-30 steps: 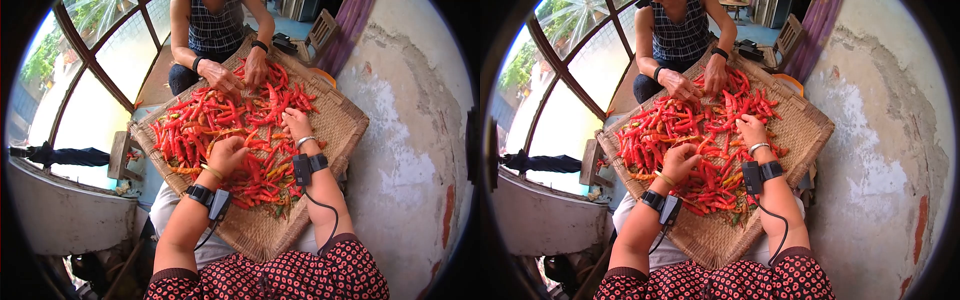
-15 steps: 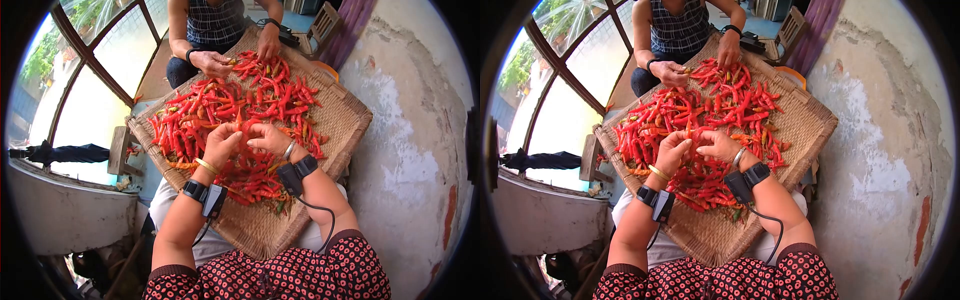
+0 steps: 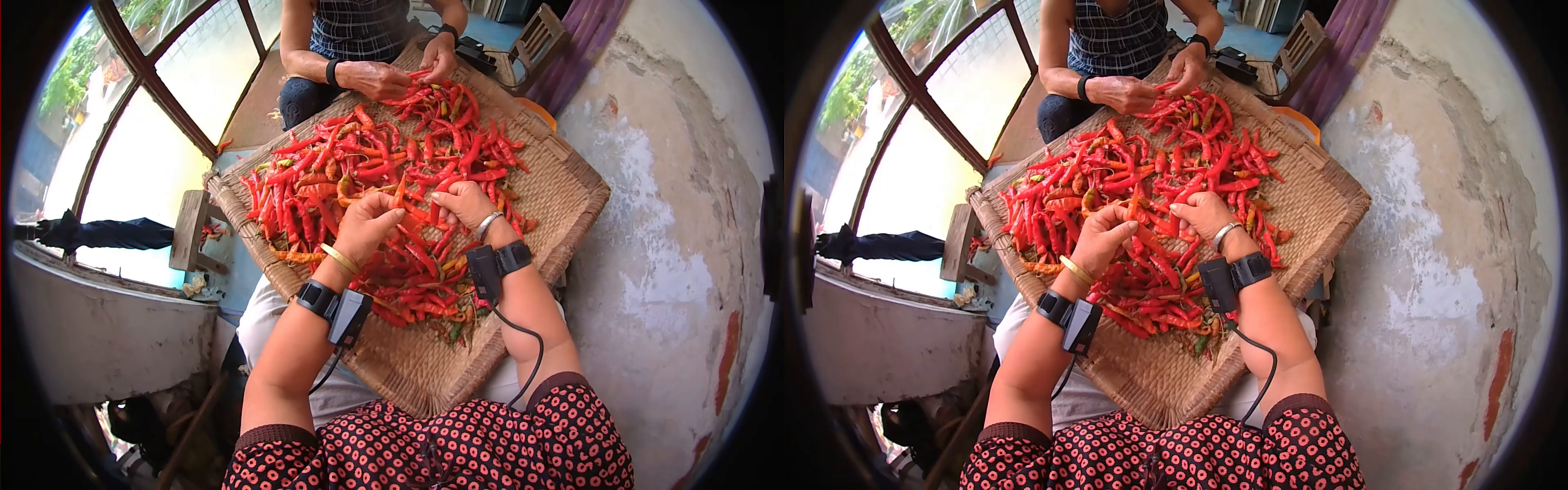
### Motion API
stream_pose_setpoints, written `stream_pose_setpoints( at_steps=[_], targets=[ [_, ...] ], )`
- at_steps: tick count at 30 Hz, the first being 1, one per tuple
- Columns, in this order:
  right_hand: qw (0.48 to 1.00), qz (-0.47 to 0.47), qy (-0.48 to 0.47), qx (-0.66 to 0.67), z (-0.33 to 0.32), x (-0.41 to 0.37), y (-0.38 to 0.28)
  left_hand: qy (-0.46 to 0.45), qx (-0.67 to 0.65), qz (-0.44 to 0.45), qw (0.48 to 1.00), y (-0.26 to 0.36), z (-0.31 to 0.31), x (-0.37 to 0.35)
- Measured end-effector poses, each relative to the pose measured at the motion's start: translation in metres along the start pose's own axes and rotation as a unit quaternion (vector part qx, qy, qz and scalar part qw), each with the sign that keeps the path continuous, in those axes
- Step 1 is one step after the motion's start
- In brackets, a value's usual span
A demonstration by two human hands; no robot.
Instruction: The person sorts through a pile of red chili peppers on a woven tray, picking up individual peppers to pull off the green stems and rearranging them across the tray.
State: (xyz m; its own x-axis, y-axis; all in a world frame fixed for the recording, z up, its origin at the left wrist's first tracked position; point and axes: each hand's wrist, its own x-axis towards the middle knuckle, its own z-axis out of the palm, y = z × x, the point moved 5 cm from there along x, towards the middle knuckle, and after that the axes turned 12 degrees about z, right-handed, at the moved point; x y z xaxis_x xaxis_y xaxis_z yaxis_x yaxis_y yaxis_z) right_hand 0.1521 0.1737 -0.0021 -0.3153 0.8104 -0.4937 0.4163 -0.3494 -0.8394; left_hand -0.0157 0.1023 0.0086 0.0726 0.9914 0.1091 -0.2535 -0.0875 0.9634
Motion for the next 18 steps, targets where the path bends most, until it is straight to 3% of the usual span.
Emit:
stream_pose_setpoints(
  at_steps=[2, 3, 4, 6, 8, 10, 12, 16, 18],
  targets=[
    [0.971, -0.045, -0.002, 0.233, -0.023, 0.000, -0.002, 0.017, -0.042, -0.011, 0.999, -0.001, -0.004, 0.001],
    [0.923, -0.081, 0.008, 0.375, -0.035, -0.005, -0.009, 0.016, -0.036, -0.016, 0.999, 0.001, -0.003, 0.000],
    [0.900, -0.093, 0.044, 0.423, -0.045, -0.011, -0.012, 0.017, -0.037, -0.016, 0.999, 0.000, -0.003, 0.000],
    [0.950, -0.017, 0.068, 0.304, -0.049, -0.008, -0.003, 0.014, -0.027, -0.021, 0.999, 0.000, -0.001, 0.001],
    [0.987, -0.008, -0.007, 0.162, -0.027, -0.002, 0.000, 0.020, -0.013, -0.022, 0.999, 0.000, 0.000, 0.002],
    [0.987, -0.050, -0.134, 0.077, 0.010, -0.015, -0.014, 0.030, 0.003, -0.024, 0.999, -0.002, -0.002, 0.003],
    [0.985, -0.056, -0.151, -0.053, 0.033, -0.027, -0.022, 0.028, 0.016, 0.000, 0.999, -0.006, -0.004, 0.004],
    [0.977, -0.074, -0.184, -0.082, 0.038, -0.017, -0.010, 0.010, 0.071, -0.020, 0.997, -0.007, 0.001, 0.003],
    [0.983, -0.020, -0.157, -0.094, 0.015, -0.016, -0.008, -0.014, 0.164, 0.074, 0.984, 0.004, 0.010, 0.000]
  ],
)
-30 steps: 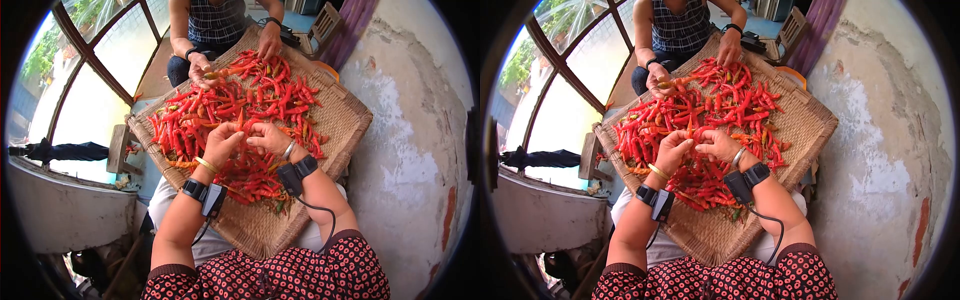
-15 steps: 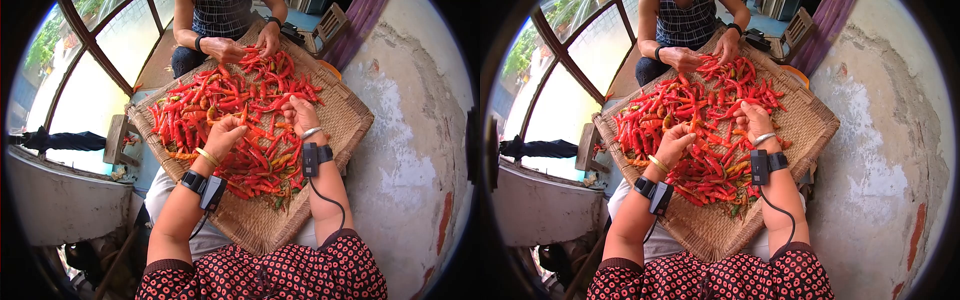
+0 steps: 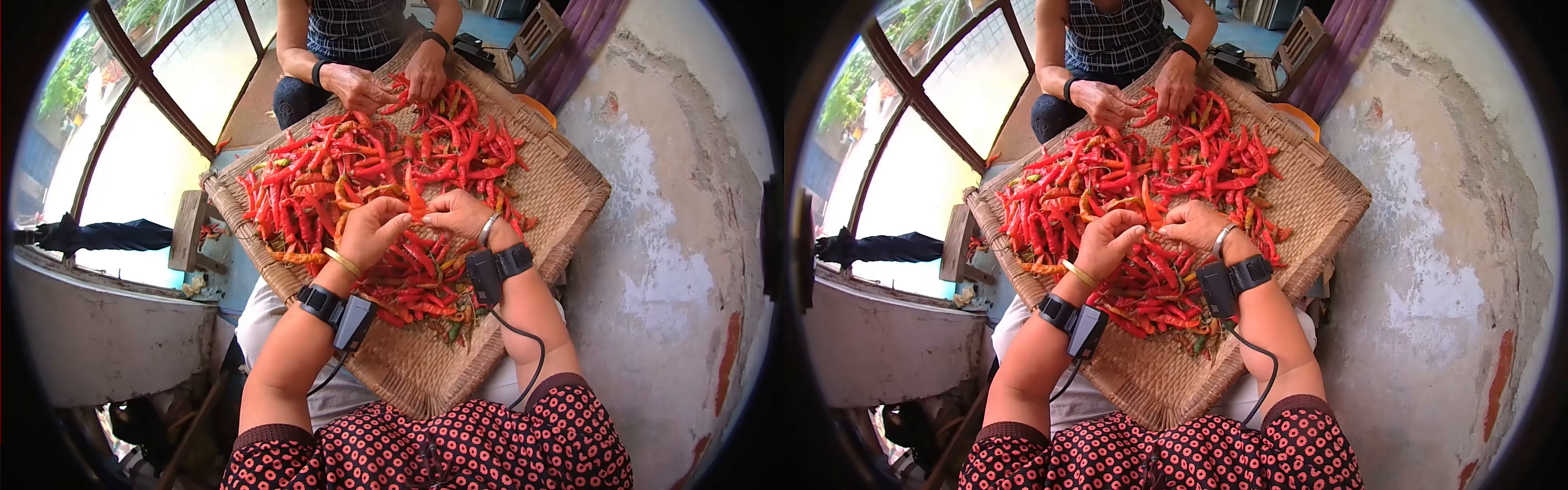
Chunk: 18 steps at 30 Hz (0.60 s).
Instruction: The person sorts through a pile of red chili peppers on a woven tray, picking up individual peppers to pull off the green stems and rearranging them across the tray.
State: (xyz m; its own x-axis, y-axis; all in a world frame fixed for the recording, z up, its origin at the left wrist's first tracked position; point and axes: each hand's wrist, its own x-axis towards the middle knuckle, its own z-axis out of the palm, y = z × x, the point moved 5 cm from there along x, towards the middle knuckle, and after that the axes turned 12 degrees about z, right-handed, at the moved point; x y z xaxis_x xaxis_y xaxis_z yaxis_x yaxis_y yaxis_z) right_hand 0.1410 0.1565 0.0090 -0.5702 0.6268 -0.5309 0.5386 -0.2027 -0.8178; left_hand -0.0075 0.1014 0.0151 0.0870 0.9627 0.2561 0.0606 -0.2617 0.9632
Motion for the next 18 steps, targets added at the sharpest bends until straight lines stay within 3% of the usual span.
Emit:
stream_pose_setpoints(
  at_steps=[2, 4, 5, 7, 8, 10, 12, 13, 15, 16, 18],
  targets=[
    [0.983, -0.040, 0.117, 0.139, -0.034, -0.006, 0.002, -0.034, -0.024, -0.032, 0.999, 0.009, 0.001, -0.004],
    [0.897, -0.064, 0.254, 0.356, -0.063, -0.010, 0.015, -0.131, -0.135, -0.070, 0.980, 0.017, 0.011, -0.012],
    [0.897, -0.063, 0.255, 0.356, -0.062, -0.007, 0.020, -0.151, -0.171, -0.067, 0.971, 0.019, 0.011, -0.014],
    [0.952, 0.011, 0.296, 0.081, -0.057, 0.006, 0.029, -0.116, -0.137, -0.024, 0.983, 0.019, 0.003, -0.011],
    [0.954, -0.033, 0.288, -0.081, -0.045, 0.015, 0.030, -0.076, -0.102, 0.021, 0.992, 0.021, -0.003, -0.009],
    [0.942, -0.029, 0.182, -0.279, -0.005, 0.016, 0.010, 0.047, 0.169, 0.088, 0.981, 0.024, -0.020, -0.004],
    [0.917, 0.030, 0.119, -0.381, 0.022, 0.020, 0.008, 0.083, 0.399, 0.167, 0.898, 0.036, -0.026, -0.004],
    [0.888, 0.075, 0.110, -0.440, 0.032, 0.012, -0.005, 0.084, 0.399, 0.166, 0.898, 0.034, -0.029, -0.005],
    [0.875, 0.061, 0.126, -0.463, 0.034, 0.015, -0.001, 0.072, 0.512, 0.154, 0.842, 0.030, -0.030, -0.006],
    [0.862, 0.047, 0.143, -0.485, 0.035, 0.017, -0.002, 0.075, 0.512, 0.155, 0.841, 0.029, -0.029, -0.007],
    [0.876, 0.044, 0.120, -0.466, 0.026, 0.016, 0.001, 0.027, 0.518, 0.034, 0.854, 0.013, -0.028, -0.007]
  ],
)
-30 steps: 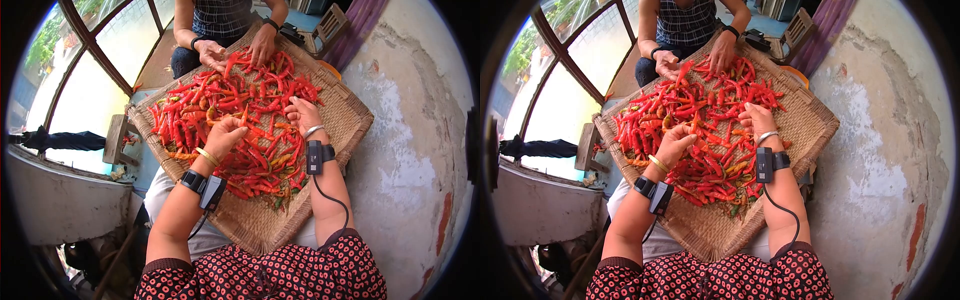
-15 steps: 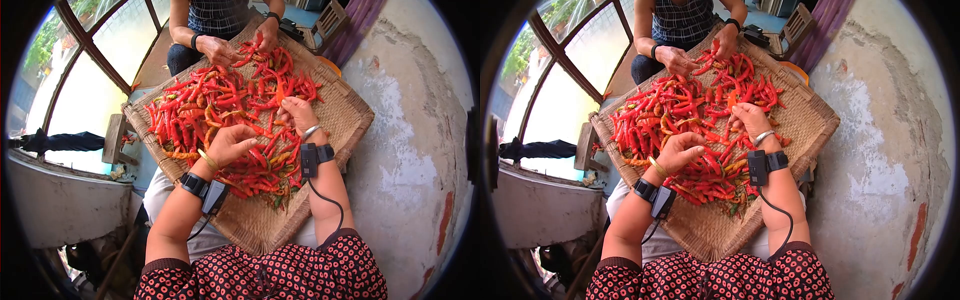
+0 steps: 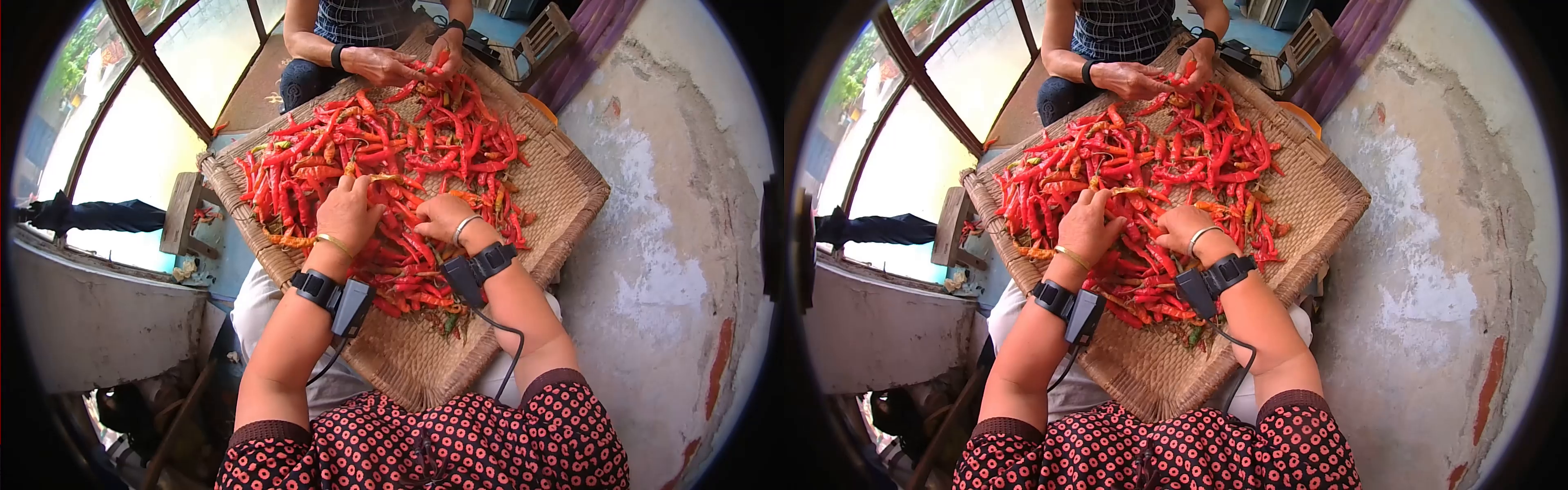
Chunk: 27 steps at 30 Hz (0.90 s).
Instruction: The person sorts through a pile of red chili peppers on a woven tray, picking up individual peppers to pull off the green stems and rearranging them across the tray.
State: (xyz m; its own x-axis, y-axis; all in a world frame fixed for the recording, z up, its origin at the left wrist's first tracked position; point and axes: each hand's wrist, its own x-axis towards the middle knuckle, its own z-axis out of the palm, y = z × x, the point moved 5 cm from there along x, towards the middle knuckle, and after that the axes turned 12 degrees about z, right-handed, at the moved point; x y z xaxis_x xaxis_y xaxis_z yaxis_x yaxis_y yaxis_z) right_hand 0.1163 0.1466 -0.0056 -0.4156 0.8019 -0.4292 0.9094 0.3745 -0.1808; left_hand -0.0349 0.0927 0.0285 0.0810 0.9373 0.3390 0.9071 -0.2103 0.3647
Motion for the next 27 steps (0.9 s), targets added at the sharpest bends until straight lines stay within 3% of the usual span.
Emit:
stream_pose_setpoints(
  at_steps=[4, 5, 7, 10, 11, 12, 13, 14, 16, 18, 20, 23, 27],
  targets=[
    [0.994, -0.026, -0.024, 0.104, -0.016, -0.006, 0.027, -0.003, 0.029, 0.028, 0.999, -0.002, 0.010, -0.001],
    [0.973, -0.034, -0.017, 0.228, -0.020, -0.006, 0.036, 0.001, 0.027, 0.030, 0.999, -0.003, 0.013, -0.002],
    [0.887, 0.010, 0.031, 0.461, -0.043, -0.016, 0.044, -0.043, 0.060, 0.054, 0.996, -0.002, 0.021, -0.004],
    [0.672, 0.081, 0.199, 0.708, -0.058, -0.014, 0.069, -0.069, 0.077, 0.089, 0.991, 0.000, 0.030, -0.007],
    [0.729, 0.140, 0.238, 0.627, -0.060, -0.014, 0.079, -0.067, 0.076, 0.090, 0.991, -0.002, 0.033, -0.006],
    [0.730, 0.141, 0.240, 0.624, -0.064, -0.019, 0.077, -0.086, 0.063, 0.132, 0.986, -0.001, 0.038, -0.005],
    [0.845, 0.114, 0.273, 0.445, -0.075, -0.028, 0.062, -0.109, 0.047, 0.173, 0.978, 0.002, 0.042, -0.007],
    [0.921, 0.083, 0.291, 0.246, -0.081, -0.038, 0.043, -0.111, 0.042, 0.173, 0.978, 0.001, 0.045, -0.007],
    [0.979, 0.058, 0.194, 0.010, -0.073, -0.062, -0.002, -0.106, 0.018, 0.186, 0.977, 0.001, 0.047, -0.005],
    [0.995, 0.042, 0.069, -0.062, -0.043, -0.070, -0.021, -0.080, -0.007, 0.201, 0.976, 0.003, 0.042, -0.007],
    [0.999, 0.014, 0.020, -0.033, -0.009, -0.065, -0.021, -0.087, -0.056, 0.161, 0.982, 0.004, 0.038, -0.008],
    [0.996, 0.060, 0.038, -0.053, 0.012, -0.064, -0.017, -0.054, -0.096, 0.171, 0.979, 0.012, 0.030, -0.008],
    [0.998, 0.051, 0.028, 0.005, 0.020, -0.056, -0.004, -0.026, -0.163, 0.183, 0.969, 0.028, 0.015, -0.005]
  ],
)
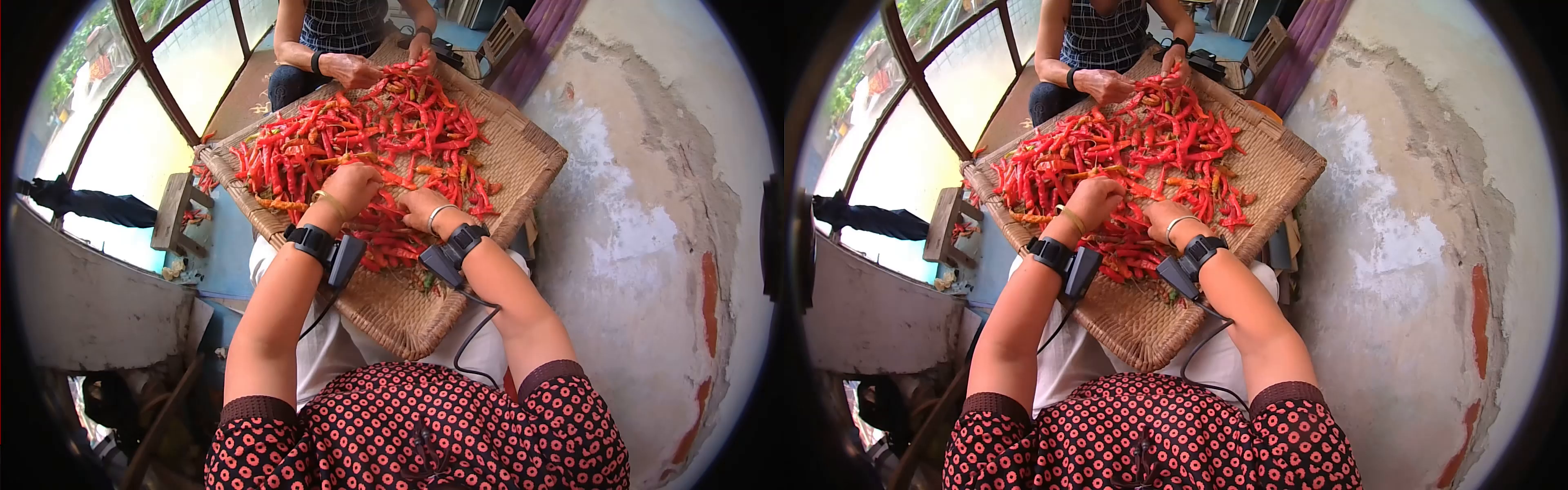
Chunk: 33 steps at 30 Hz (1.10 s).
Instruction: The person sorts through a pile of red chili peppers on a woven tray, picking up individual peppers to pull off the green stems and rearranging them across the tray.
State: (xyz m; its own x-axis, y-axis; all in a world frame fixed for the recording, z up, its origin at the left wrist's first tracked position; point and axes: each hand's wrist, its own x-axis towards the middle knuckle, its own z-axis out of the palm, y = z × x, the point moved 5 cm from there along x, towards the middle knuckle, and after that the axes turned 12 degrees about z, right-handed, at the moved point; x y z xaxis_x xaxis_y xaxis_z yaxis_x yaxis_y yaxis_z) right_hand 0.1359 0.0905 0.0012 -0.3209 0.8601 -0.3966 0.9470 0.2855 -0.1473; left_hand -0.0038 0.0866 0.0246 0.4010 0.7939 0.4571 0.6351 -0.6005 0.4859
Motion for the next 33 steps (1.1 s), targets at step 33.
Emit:
stream_pose_setpoints(
  at_steps=[33],
  targets=[
    [0.959, 0.051, 0.256, 0.112, -0.047, 0.029, 0.061, -0.150, 0.069, -0.072, 0.984, -0.001, 0.044, -0.007]
  ],
)
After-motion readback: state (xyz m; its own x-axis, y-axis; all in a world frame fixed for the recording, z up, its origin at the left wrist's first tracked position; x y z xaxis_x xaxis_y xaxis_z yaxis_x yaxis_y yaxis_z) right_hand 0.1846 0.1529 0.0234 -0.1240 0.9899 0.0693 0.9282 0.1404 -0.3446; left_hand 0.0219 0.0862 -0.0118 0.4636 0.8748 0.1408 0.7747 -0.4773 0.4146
